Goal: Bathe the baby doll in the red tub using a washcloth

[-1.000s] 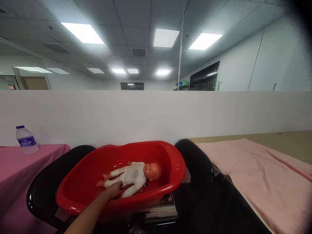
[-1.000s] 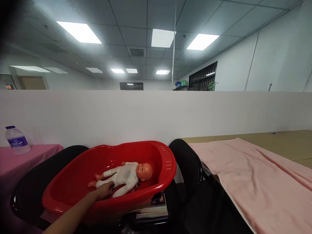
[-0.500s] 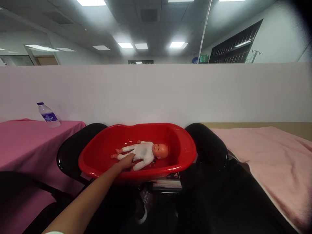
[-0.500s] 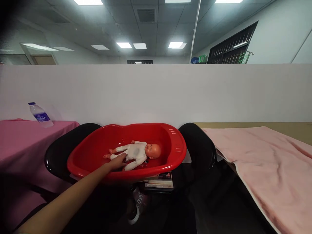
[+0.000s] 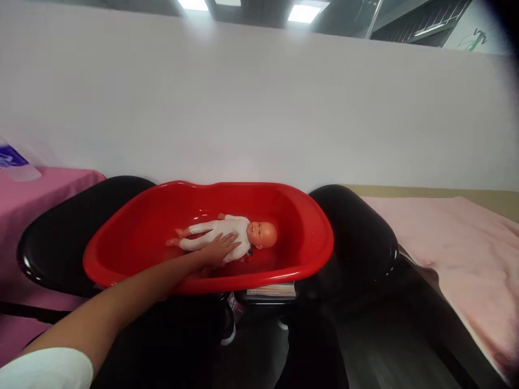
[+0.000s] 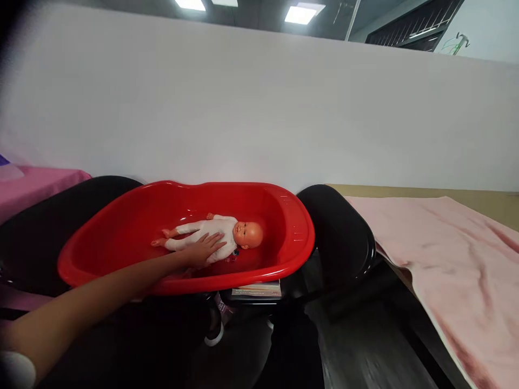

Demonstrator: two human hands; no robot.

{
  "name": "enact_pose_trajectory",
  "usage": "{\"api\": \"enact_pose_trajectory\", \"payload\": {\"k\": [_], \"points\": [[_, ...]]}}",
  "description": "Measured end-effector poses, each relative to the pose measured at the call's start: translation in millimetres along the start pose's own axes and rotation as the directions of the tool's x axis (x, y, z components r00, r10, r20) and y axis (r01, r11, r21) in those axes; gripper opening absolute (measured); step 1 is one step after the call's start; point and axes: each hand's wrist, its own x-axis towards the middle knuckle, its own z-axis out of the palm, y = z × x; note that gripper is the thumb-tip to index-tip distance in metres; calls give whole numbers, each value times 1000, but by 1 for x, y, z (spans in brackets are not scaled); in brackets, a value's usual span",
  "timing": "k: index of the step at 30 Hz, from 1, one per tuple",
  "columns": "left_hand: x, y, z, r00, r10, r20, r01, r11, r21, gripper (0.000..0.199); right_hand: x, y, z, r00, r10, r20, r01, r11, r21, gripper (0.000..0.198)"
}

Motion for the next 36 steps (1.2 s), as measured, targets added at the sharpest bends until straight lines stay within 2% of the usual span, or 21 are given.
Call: {"api": "enact_pose_trajectory", "payload": {"k": [1, 2, 4, 5, 6, 7, 8, 9, 10, 11, 12, 14, 16, 18, 20, 24, 26, 29, 32, 34, 36], "points": [[2, 0, 2, 999, 22, -39, -22, 1000, 16, 84, 12, -4, 12, 973, 206, -105, -202, 978, 45, 35], [3, 0, 4, 996, 48, -75, -46, 998, 31, 82, 27, -11, 22, 880, 425, -212, -406, 905, 129, 38], [5, -2, 9, 988, 89, -129, -83, 995, 55, 81, 54, -33, 33, 560, 748, -357, -665, 663, 344, 45], [7, -3, 11, 984, 96, -149, -88, 994, 63, 81, 63, -43, 33, 415, 813, -409, -704, 571, 422, 49], [9, -4, 13, 981, 101, -164, -91, 994, 69, 80, 65, -53, 30, 341, 829, -443, -689, 541, 482, 52], [10, -5, 15, 980, 102, -173, -91, 993, 74, 80, 59, -59, 24, 334, 818, -467, -646, 560, 519, 53], [12, -6, 17, 978, 101, -180, -88, 993, 78, 79, 43, -63, 16, 375, 792, -483, -589, 605, 536, 53], [15, -7, 19, 977, 96, -189, -81, 993, 83, 77, 18, -64, 8, 494, 737, -461, -559, 676, 480, 54], [17, -7, 21, 976, 91, -195, -76, 993, 87, 76, -17, -62, 2, 673, 639, -373, -524, 768, 369, 52], [19, -7, 22, 975, 88, -202, -71, 994, 88, 75, -60, -58, -3, 803, 538, -257, -479, 839, 260, 46], [22, -7, 22, 974, 80, -212, -64, 994, 85, 73, -106, -53, -6, 876, 454, -163, -421, 885, 199, 32], [26, -7, 20, 969, 46, -243, -32, 998, 61, 64, -198, -47, -8, 930, 359, -83, -338, 921, 193, 22], [29, -7, 15, 962, -14, -274, 19, 1000, 17, 55, -265, -50, -14, 926, 375, -48, -360, 914, 186, 12], [31, -9, 9, 954, -74, -291, 69, 997, -26, 50, -294, -65, -32, 925, 377, -58, -361, 914, 186, 8], [31, -12, 2, 950, -114, -290, 102, 993, -56, 50, -285, -88, -64, 951, 281, -131, -259, 952, 165, 15], [30, -19, -12, 938, -173, -300, 153, 984, -89, 48, -204, -120, -124, 980, -120, -160, 110, 991, -73, 19], [30, -23, -19, 924, -222, -312, 194, 974, -119, 44, -159, -115, -132, 941, -321, -109, 265, 897, -353, 30], [30, -31, -31, 873, -354, -335, 305, 933, -193, 36, -98, -86, -115, 834, -503, 228, 513, 553, -657, 34], [28, -40, -39, 822, -437, -366, 364, 897, -252, 28, -47, -47, -85, 641, -428, 638, 758, 221, -613, 32], [27, -44, -41, 818, -445, -365, 366, 892, -266, 25, -18, -20, -64, 599, -317, 735, 799, 178, -574, 31], [25, -47, -41, 822, -452, -346, 379, 888, -260, 23, 4, 3, -43, 645, -207, 736, 762, 244, -600, 27]]}}
